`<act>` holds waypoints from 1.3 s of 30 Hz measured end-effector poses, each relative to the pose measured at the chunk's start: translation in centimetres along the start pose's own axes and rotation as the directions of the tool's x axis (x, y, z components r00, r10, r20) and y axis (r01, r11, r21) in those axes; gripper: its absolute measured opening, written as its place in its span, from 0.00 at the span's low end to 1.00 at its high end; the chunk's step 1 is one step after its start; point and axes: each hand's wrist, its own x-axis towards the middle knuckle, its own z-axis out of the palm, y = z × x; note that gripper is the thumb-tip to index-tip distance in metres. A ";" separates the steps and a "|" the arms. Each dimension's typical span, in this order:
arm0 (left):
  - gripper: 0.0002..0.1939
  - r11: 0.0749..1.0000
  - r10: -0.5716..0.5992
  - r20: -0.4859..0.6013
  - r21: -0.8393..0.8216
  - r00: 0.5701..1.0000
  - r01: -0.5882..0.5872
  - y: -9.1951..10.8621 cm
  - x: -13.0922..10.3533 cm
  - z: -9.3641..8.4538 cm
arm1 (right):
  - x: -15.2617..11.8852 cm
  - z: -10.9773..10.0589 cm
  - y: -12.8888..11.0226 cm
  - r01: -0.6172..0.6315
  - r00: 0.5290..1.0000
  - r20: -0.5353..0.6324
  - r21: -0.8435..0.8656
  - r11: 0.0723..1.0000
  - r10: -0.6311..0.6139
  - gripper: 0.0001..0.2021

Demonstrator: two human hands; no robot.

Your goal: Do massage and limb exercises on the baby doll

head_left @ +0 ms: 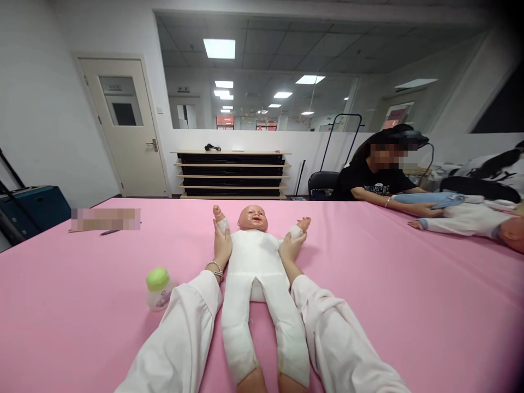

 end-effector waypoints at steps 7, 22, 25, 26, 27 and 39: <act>0.32 0.969 -0.067 0.078 0.243 0.995 0.046 -0.1 1.8 0.5 | 1.8 1.2 0.9 0.138 0.938 0.338 -0.171 0.976 -0.073 0.29; 0.28 0.917 -0.158 0.106 0.385 0.982 0.106 0.0 2.0 0.3 | 1.7 1.0 1.0 0.244 0.903 0.398 -0.161 0.956 -0.163 0.23; 0.28 0.929 -0.143 0.112 0.358 0.983 0.094 -0.1 2.0 0.2 | 1.4 0.7 0.5 0.264 0.885 0.413 -0.063 0.962 -0.216 0.22; 0.28 0.934 -0.135 0.111 0.346 0.985 0.089 -0.2 2.0 0.1 | 1.3 0.7 0.4 0.265 0.878 0.421 -0.033 0.964 -0.227 0.22; 0.28 0.938 -0.131 0.107 0.335 0.986 0.088 -0.2 2.0 0.0 | 1.3 0.7 0.4 0.258 0.879 0.420 -0.015 0.966 -0.228 0.22; 0.35 0.969 0.245 -0.136 0.049 0.960 -0.241 -0.3 -1.4 -1.8 | -1.2 -1.6 1.3 0.513 0.835 0.192 0.068 0.856 -0.516 0.36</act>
